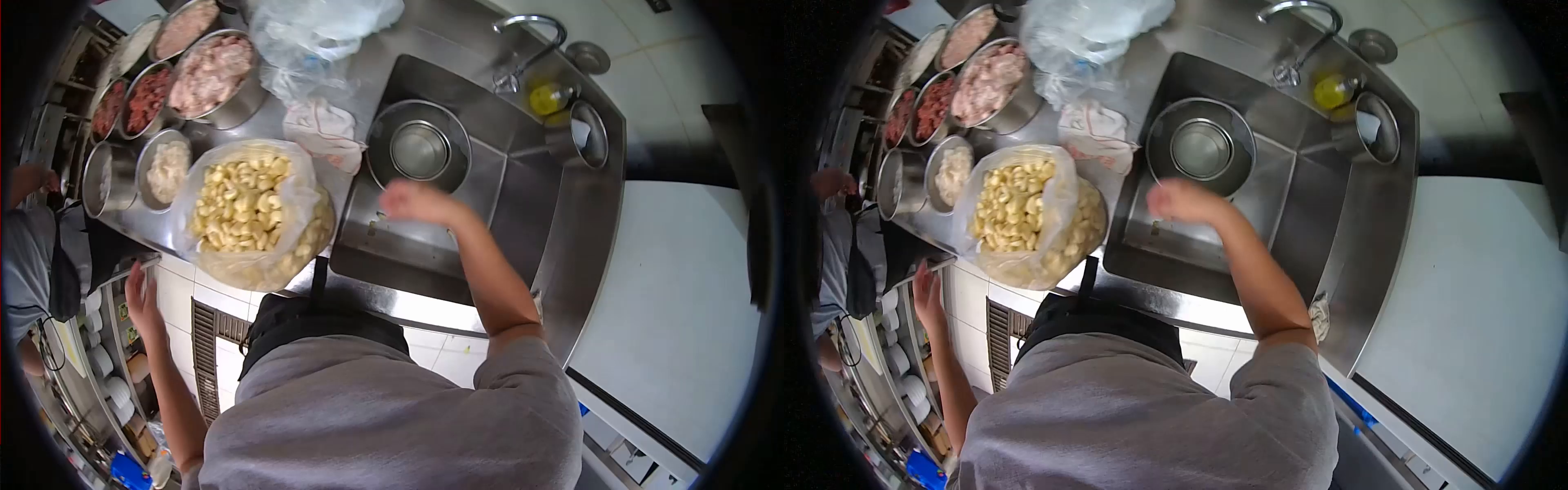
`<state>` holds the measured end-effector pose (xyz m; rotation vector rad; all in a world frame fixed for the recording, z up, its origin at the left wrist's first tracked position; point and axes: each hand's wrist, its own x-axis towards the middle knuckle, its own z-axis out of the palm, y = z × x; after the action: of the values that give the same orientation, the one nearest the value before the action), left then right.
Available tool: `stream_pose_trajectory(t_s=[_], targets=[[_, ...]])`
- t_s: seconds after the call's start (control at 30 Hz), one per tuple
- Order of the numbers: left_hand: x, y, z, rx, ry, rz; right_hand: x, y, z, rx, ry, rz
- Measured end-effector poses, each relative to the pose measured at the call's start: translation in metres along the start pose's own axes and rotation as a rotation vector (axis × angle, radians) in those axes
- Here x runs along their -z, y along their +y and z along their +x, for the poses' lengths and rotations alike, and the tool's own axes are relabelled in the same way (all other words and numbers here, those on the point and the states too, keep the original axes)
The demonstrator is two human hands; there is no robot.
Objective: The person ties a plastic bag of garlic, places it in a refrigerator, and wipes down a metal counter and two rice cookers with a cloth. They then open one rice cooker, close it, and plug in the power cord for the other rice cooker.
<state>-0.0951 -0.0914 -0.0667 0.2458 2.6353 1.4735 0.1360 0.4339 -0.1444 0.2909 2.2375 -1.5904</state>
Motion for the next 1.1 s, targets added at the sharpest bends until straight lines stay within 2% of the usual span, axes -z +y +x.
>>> stream_pose_trajectory(t_s=[0.03,0.07,0.1,0.13,0.17,0.2,0.23,0.27,0.33,0.37,0.43,0.47,0.53,0.6,0.63,0.67,0.7,0.73,0.77,0.83,0.9,0.97,1.0,1.07,1.1], targets=[[0.012,-0.022,-0.007,0.067,0.000,0.055,-0.028,0.059,-0.012,-0.340,-0.131,0.141],[0.022,-0.043,-0.014,0.173,0.011,0.050,-0.037,0.068,-0.025,-0.611,-0.183,0.056],[0.026,-0.055,-0.018,0.275,0.026,0.044,-0.062,0.143,-0.026,-0.631,-0.146,-0.191],[0.023,-0.054,-0.020,0.275,0.017,0.056,-0.088,0.214,-0.021,-0.640,-0.108,-0.445],[0.019,-0.052,-0.023,0.394,0.049,0.021,-0.097,0.220,-0.018,-0.641,-0.114,-0.431],[0.015,-0.050,-0.024,0.514,0.083,-0.010,-0.111,0.222,-0.010,-0.660,0.125,-0.401],[0.010,-0.050,-0.023,0.516,0.081,0.006,-0.123,0.221,0.002,-0.674,0.363,-0.369],[0.004,-0.050,-0.022,0.506,0.061,0.040,-0.131,0.220,0.017,-0.674,0.357,-0.355],[-0.009,-0.044,-0.017,0.470,0.003,0.054,-0.143,0.215,0.051,-0.409,0.372,-0.538],[-0.011,-0.045,-0.010,0.472,0.008,0.061,-0.148,0.215,0.068,-0.404,0.366,-0.532],[-0.018,-0.045,-0.003,0.333,-0.084,-0.017,-0.163,0.240,0.092,-0.315,0.294,-0.752],[-0.020,-0.037,-0.002,0.352,-0.045,0.040,-0.165,0.260,0.097,-0.304,0.280,-0.759],[-0.013,-0.043,0.001,0.309,-0.012,0.098,-0.170,0.301,0.095,-0.346,0.297,-0.557],[-0.007,-0.044,0.001,0.324,0.018,0.213,-0.146,0.322,0.055,-0.682,-0.017,-0.586],[0.000,-0.055,0.001,0.332,0.015,0.217,-0.145,0.344,0.027,-0.727,0.424,-0.527],[0.005,-0.067,-0.001,0.314,0.042,0.181,-0.135,0.369,0.000,-0.783,0.814,-0.214],[0.006,-0.074,-0.005,0.298,0.071,0.147,-0.125,0.383,-0.026,-0.956,0.929,-0.107],[-0.008,-0.057,-0.003,0.395,0.065,0.170,-0.098,0.334,-0.039,-1.055,0.823,-0.382],[-0.022,-0.045,0.000,0.408,0.076,0.175,-0.095,0.344,-0.049,-1.043,0.823,-0.346],[-0.039,-0.029,0.006,0.435,0.054,0.180,-0.102,0.369,-0.061,-0.823,0.336,-0.484],[-0.046,-0.030,0.014,0.341,0.081,0.190,-0.138,0.402,-0.051,-0.819,0.550,-0.358],[-0.053,-0.021,0.028,0.271,0.094,0.070,-0.132,0.359,-0.041,-0.791,0.386,-0.326],[-0.056,-0.011,0.033,0.259,0.072,0.021,-0.132,0.353,-0.037,-0.756,0.383,-0.334],[-0.067,0.020,0.037,0.241,0.034,0.011,-0.133,0.341,-0.033,-0.599,0.328,0.040],[-0.074,0.041,0.037,0.237,0.021,0.048,-0.122,0.315,-0.026,-0.561,0.285,0.262]])
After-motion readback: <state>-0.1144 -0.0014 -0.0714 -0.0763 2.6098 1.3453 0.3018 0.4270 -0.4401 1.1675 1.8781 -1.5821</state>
